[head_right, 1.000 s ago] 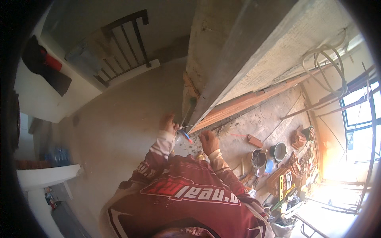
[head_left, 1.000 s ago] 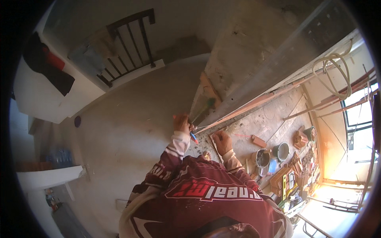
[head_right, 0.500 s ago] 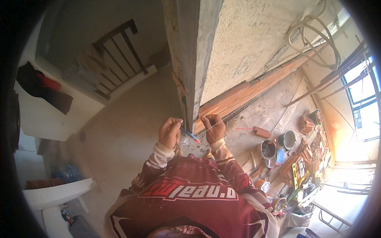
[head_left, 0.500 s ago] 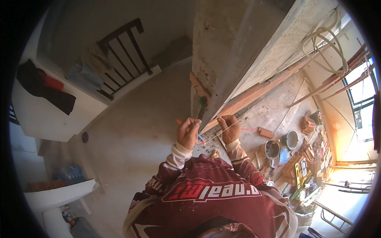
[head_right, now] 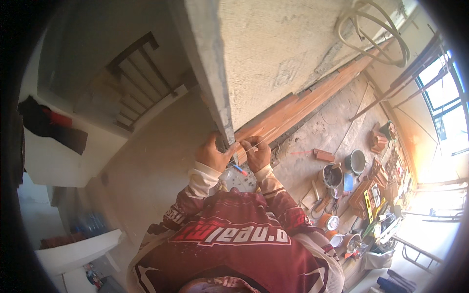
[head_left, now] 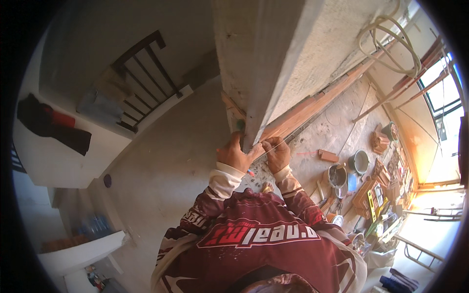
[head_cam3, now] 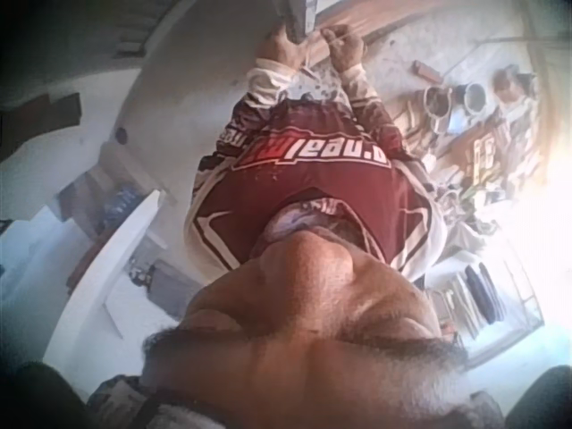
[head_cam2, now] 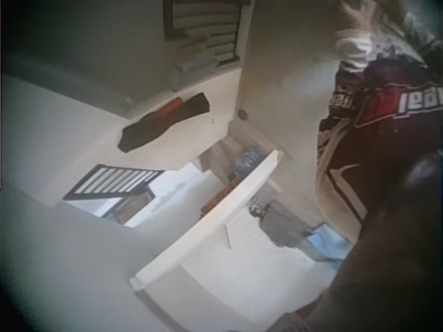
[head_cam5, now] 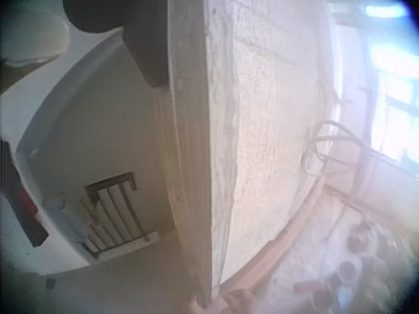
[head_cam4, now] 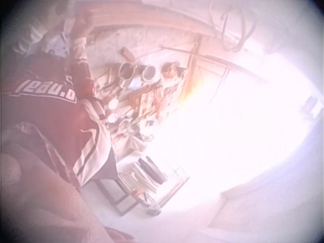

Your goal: The person applies mortar to a wall using a trowel and places terracotta tiles. They use a string line to align the tiles and tap them into place with a rubber mallet. The person also mixes mortar in a bucket on the floor.

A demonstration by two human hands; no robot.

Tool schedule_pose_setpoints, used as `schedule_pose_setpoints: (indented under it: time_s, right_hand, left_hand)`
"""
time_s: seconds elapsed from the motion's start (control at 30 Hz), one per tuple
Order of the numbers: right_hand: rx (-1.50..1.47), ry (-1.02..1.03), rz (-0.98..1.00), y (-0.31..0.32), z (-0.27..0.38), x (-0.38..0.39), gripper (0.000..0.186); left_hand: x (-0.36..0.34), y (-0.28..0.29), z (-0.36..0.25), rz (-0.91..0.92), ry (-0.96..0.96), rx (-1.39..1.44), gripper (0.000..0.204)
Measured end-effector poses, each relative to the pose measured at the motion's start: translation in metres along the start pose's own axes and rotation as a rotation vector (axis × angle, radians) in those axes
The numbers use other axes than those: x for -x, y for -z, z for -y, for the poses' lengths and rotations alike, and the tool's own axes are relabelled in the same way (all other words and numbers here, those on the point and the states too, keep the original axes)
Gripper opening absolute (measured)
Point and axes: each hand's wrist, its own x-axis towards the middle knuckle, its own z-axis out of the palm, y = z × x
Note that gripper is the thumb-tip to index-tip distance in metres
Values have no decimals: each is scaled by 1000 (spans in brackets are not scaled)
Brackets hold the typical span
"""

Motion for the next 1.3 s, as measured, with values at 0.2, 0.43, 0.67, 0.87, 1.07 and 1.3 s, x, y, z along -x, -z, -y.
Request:
schedule_pose_setpoints:
  time_s: [0.2, 0.43, 0.67, 0.87, 1.07, 1.3]
  right_hand:
    - [-79, 125, -503, 3, -33, -33, 24]
    - [-265, 201, -803, -13, 9, -53, 55]
    - [-319, 190, -1017, -47, 28, -58, 57]
    - [-282, 174, -1021, -46, 20, -43, 59]
    - [-170, 240, -933, -60, 25, -43, 52]
    - [-177, 290, -910, -55, 27, -52, 50]
  left_hand:
    - [-8, 1, -9, 58, -76, -33, 35]
    - [-23, 6, -7, 103, -283, -137, 33]
    - [-23, 0, 4, 125, -340, -127, 34]
    - [-21, -1, 11, 182, -274, -150, 34]
    - [-26, -6, 12, 119, -375, -72, 27]
    - [-23, -5, 11, 124, -370, -117, 30]
